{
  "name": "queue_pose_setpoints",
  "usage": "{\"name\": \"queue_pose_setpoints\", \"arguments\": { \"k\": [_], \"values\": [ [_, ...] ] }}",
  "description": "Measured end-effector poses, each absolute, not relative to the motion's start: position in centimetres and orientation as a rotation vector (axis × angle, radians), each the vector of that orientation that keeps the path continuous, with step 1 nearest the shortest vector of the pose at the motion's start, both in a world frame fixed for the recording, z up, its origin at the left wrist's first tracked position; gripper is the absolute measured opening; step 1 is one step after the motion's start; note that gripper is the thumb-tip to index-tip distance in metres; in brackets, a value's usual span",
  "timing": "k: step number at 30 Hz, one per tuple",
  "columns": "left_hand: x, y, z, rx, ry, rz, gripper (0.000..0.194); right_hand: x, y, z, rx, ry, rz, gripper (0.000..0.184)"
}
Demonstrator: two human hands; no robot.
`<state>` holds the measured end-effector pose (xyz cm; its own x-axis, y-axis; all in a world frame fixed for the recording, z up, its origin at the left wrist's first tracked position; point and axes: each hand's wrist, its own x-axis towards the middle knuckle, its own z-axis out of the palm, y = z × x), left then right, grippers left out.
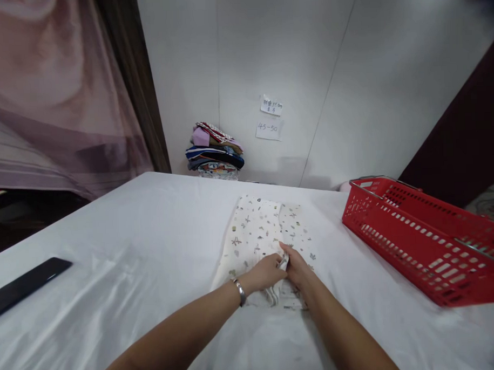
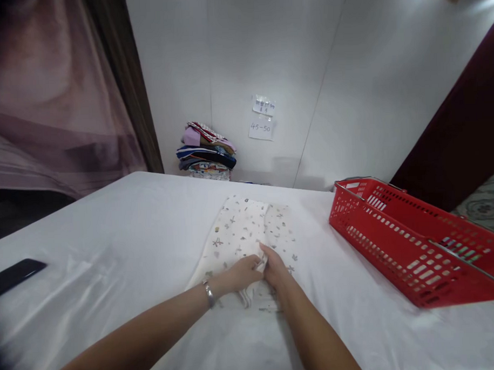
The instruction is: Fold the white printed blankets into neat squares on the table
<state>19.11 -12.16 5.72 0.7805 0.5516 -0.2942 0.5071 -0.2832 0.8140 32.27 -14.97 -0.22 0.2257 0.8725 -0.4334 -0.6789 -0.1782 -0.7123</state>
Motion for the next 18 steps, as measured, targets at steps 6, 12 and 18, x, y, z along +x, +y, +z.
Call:
{"name": "queue_pose_setpoints", "arguments": {
  "k": [6,12,18],
  "values": [
    [18.7,-12.1,6.9,1.831,0.782,0.03,0.02,36.3,-9.4,0.6,-1.13,-0.337,1.458,0.02],
    [18.8,-11.9,7.4,1.771,0.769,-0.05,0.022,39.4,-2.5,0.0,-1.261,-0.374,1.304,0.023],
    [20.3,-11.4,6.7,1.72,0.741,-0.089,0.02,42.3,2.1,-0.7,-1.325,-0.454,1.128,0.042]
  ]
}}
